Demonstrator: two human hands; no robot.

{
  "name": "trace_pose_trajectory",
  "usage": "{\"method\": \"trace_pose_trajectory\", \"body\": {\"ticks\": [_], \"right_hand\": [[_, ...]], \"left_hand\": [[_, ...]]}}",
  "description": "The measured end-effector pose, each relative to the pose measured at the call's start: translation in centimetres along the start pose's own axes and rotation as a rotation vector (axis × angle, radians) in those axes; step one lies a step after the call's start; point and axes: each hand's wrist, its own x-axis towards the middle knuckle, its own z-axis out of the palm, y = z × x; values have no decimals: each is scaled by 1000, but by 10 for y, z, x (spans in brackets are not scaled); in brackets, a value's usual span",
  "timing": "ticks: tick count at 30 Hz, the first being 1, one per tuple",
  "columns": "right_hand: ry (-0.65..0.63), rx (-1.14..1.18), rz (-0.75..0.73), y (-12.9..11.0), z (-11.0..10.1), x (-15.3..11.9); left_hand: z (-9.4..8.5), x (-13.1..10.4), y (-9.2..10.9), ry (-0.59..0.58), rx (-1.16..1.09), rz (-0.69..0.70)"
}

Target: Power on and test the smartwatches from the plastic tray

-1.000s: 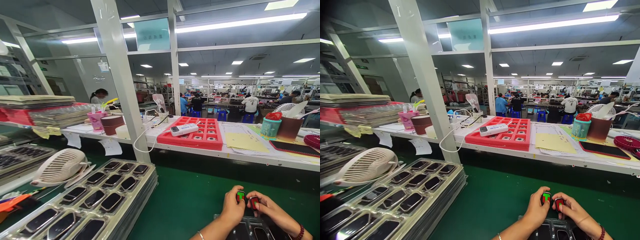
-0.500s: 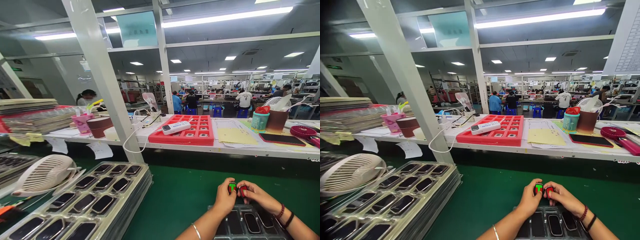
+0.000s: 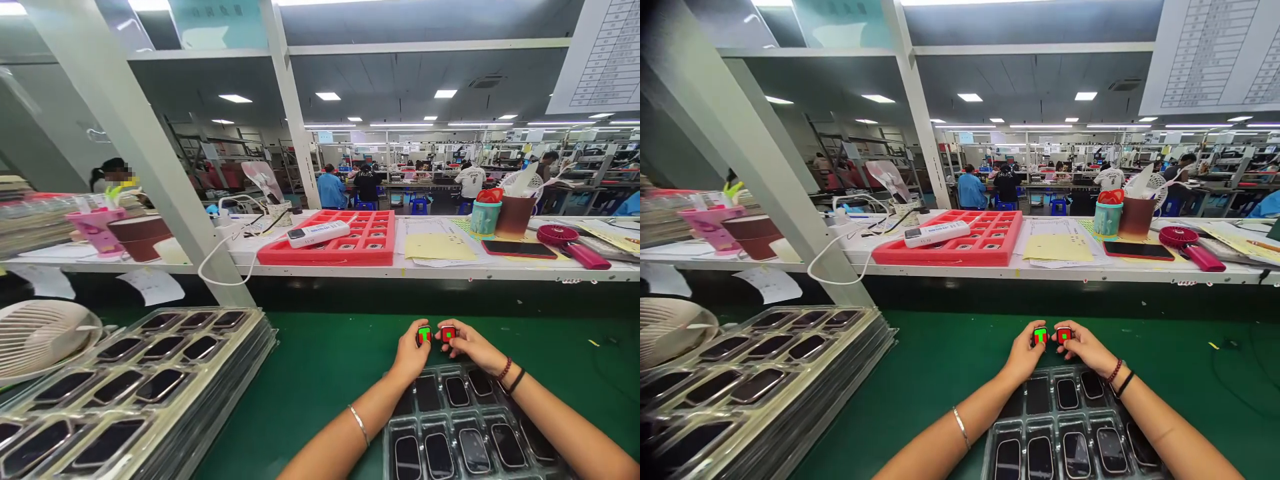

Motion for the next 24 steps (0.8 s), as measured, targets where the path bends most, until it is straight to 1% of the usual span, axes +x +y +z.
{"method": "trace_pose_trajectory", "body": {"ticks": [4,13,18,24], "right_hand": [[30,4,4,3,-3,1],[20,7,0,7,-8,0],[7,-20,-31,9,-8,1],[-20,-46,-25,5,-5,0]], "left_hand": [[3,2,-5,1,1,21],[7,3,-10,-23,-59,41],[5,2,-7,-34,-58,42],[3,0,-2,-44,-82,39]]}}
